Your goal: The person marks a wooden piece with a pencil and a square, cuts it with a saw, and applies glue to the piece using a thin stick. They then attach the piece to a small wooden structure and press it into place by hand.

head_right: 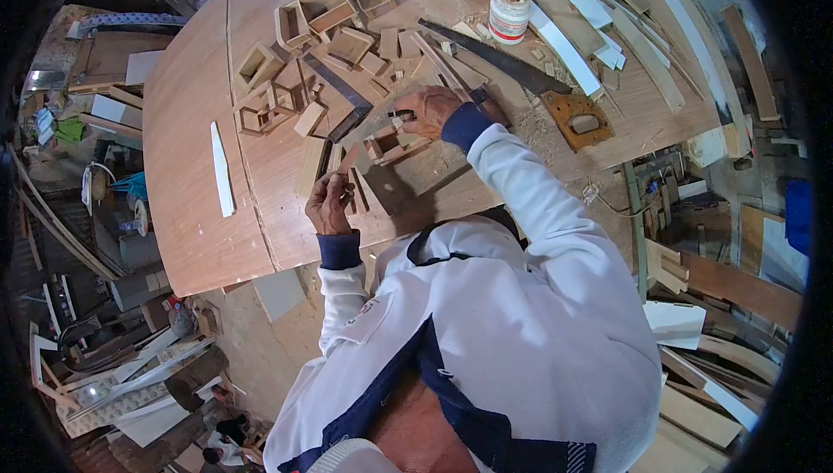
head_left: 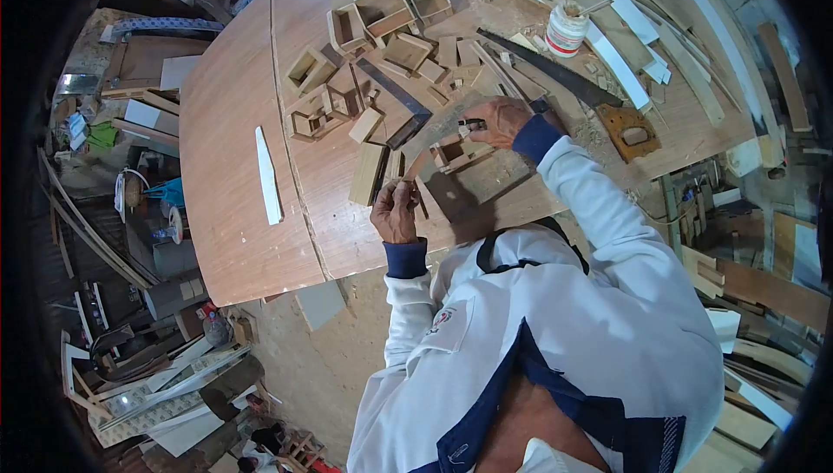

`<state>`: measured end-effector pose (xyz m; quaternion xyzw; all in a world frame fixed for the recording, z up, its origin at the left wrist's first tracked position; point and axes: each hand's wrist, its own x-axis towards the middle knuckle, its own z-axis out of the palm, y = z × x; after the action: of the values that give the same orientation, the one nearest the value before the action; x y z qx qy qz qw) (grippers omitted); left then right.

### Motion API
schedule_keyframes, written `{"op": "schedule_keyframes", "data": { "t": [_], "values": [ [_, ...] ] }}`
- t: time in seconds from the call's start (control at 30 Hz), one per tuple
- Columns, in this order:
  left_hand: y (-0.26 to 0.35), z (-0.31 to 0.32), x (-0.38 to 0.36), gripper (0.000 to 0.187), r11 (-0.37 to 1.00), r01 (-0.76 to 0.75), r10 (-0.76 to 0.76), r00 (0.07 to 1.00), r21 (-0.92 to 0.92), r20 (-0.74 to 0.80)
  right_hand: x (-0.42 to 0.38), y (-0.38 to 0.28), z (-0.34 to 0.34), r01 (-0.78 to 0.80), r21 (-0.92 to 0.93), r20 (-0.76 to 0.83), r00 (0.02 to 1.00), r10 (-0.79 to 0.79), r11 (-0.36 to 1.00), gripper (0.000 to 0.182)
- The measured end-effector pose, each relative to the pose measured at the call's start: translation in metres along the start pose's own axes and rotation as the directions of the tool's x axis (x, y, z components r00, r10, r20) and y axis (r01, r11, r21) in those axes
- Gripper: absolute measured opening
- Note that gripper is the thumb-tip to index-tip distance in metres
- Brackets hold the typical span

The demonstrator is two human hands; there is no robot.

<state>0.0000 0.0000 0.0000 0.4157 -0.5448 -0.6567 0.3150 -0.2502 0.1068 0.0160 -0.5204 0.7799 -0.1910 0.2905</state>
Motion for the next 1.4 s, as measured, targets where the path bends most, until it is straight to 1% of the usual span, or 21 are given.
{"op": "schedule_keyframes", "data": {
  "t": [0.07, 0.1, 0.17, 0.3, 0.37, 0.5, 0.57, 0.6, 0.67, 0.7, 0.77, 0.8, 0.87, 0.9, 0.97, 1.0, 1.03, 1.1, 1.23, 1.33, 1.4],
  "values": [
    [0.0, 0.003, 0.0, 0.019, 0.999, -0.02, 0.02, 1.0, -0.046, -0.005, 0.0, 0.002, 0.006, 0.01, -0.076, -0.1, 0.995, -0.017, 0.997, 0.05],
    [0.004, 0.0, -0.001, 0.019, 0.999, -0.023, 0.023, 1.0, -0.039, -0.004, 0.001, -0.001, 0.01, 0.012, -0.07, -0.104, 0.994, -0.019, 0.997, 0.05],
    [0.007, 0.0, -0.001, 0.018, 1.0, -0.02, 0.02, 1.0, -0.022, 0.019, 0.003, -0.002, 0.014, 0.082, -0.068, -0.167, 0.982, -0.092, 0.994, 0.047],
    [0.004, 0.0, -0.002, 0.017, 0.999, -0.011, 0.011, 1.0, -0.031, 0.014, 0.003, -0.003, 0.014, 0.059, -0.026, -0.118, 0.991, -0.061, 0.998, 0.046],
    [0.005, 0.001, -0.002, 0.017, 0.999, -0.011, 0.012, 0.999, -0.039, 0.03, 0.003, -0.002, 0.016, 0.089, -0.052, -0.163, 0.982, -0.096, 0.995, 0.046],
    [0.006, 0.002, -0.003, 0.017, 1.0, -0.025, 0.025, 0.999, -0.018, 0.038, 0.001, -0.008, 0.012, 0.048, -0.083, -0.126, 0.99, -0.058, 0.995, 0.047],
    [0.004, 0.001, -0.003, 0.017, 1.0, -0.006, 0.007, 1.0, -0.031, 0.025, 0.003, -0.005, 0.017, 0.077, -0.083, -0.196, 0.976, -0.092, 0.994, 0.046],
    [0.005, 0.002, -0.003, 0.017, 0.999, -0.006, 0.007, 1.0, -0.032, 0.025, 0.003, -0.003, 0.017, 0.077, -0.083, -0.197, 0.976, -0.092, 0.994, 0.046],
    [0.006, 0.002, -0.005, 0.018, 0.998, 0.012, -0.014, 0.999, -0.057, -0.032, 0.002, 0.0, 0.018, 0.076, -0.005, -0.278, 0.958, -0.074, 0.997, 0.045],
    [0.005, 0.001, -0.005, 0.018, 0.998, 0.013, -0.015, 0.999, -0.057, -0.034, 0.0, -0.003, 0.015, 0.077, -0.005, -0.275, 0.958, -0.075, 0.997, 0.045],
    [0.001, 0.0, -0.003, 0.018, 0.992, 0.035, -0.042, 0.997, -0.118, -0.058, -0.007, -0.008, 0.007, 0.079, 0.096, -0.292, 0.955, -0.048, 0.992, 0.043],
    [-0.002, -0.001, -0.002, 0.018, 0.992, 0.035, -0.042, 0.997, -0.118, -0.057, -0.01, -0.012, 0.006, 0.078, 0.096, -0.292, 0.955, -0.047, 0.992, 0.043],
    [-0.009, -0.003, 0.0, 0.017, 0.974, 0.09, -0.101, 0.994, -0.207, -0.043, -0.012, -0.021, 0.007, 0.124, 0.065, -0.306, 0.947, -0.099, 0.99, 0.04],
    [-0.009, -0.003, 0.001, 0.017, 0.974, 0.09, -0.101, 0.994, -0.207, -0.041, -0.01, -0.023, 0.011, 0.123, 0.065, -0.307, 0.947, -0.098, 0.99, 0.04],
    [-0.009, -0.002, 0.002, 0.016, 0.955, 0.133, -0.151, 0.988, -0.264, -0.046, -0.005, -0.026, 0.021, 0.172, -0.005, -0.231, 0.958, -0.168, 0.985, 0.038],
    [-0.01, -0.002, 0.003, 0.016, 0.955, 0.133, -0.15, 0.988, -0.264, -0.044, -0.007, -0.031, 0.023, 0.2, -0.027, -0.281, 0.939, -0.199, 0.979, 0.033],
    [-0.012, -0.002, 0.004, 0.016, 0.957, 0.13, -0.147, 0.988, -0.26, -0.047, -0.006, -0.036, 0.025, 0.199, -0.028, -0.282, 0.939, -0.199, 0.98, 0.033],
    [-0.012, -0.002, 0.004, 0.016, 0.959, 0.125, -0.143, 0.988, -0.255, -0.05, -0.003, -0.046, 0.026, 0.197, 0.029, -0.225, 0.957, -0.186, 0.98, 0.028],
    [-0.01, -0.002, 0.003, 0.017, 0.96, 0.13, -0.144, 0.989, -0.248, -0.039, -0.001, -0.054, 0.028, 0.214, 0.038, -0.231, 0.952, -0.199, 0.976, 0.025],
    [-0.009, -0.004, 0.001, 0.017, 0.959, 0.127, -0.14, 0.99, -0.253, -0.032, 0.001, -0.053, 0.032, 0.257, 0.048, -0.268, 0.934, -0.235, 0.965, 0.026],
    [-0.008, -0.004, 0.001, 0.017, 0.959, 0.126, -0.138, 0.99, -0.256, -0.028, -0.001, -0.053, 0.03, 0.278, 0.009, -0.314, 0.913, -0.261, 0.961, 0.026]
  ]
}}
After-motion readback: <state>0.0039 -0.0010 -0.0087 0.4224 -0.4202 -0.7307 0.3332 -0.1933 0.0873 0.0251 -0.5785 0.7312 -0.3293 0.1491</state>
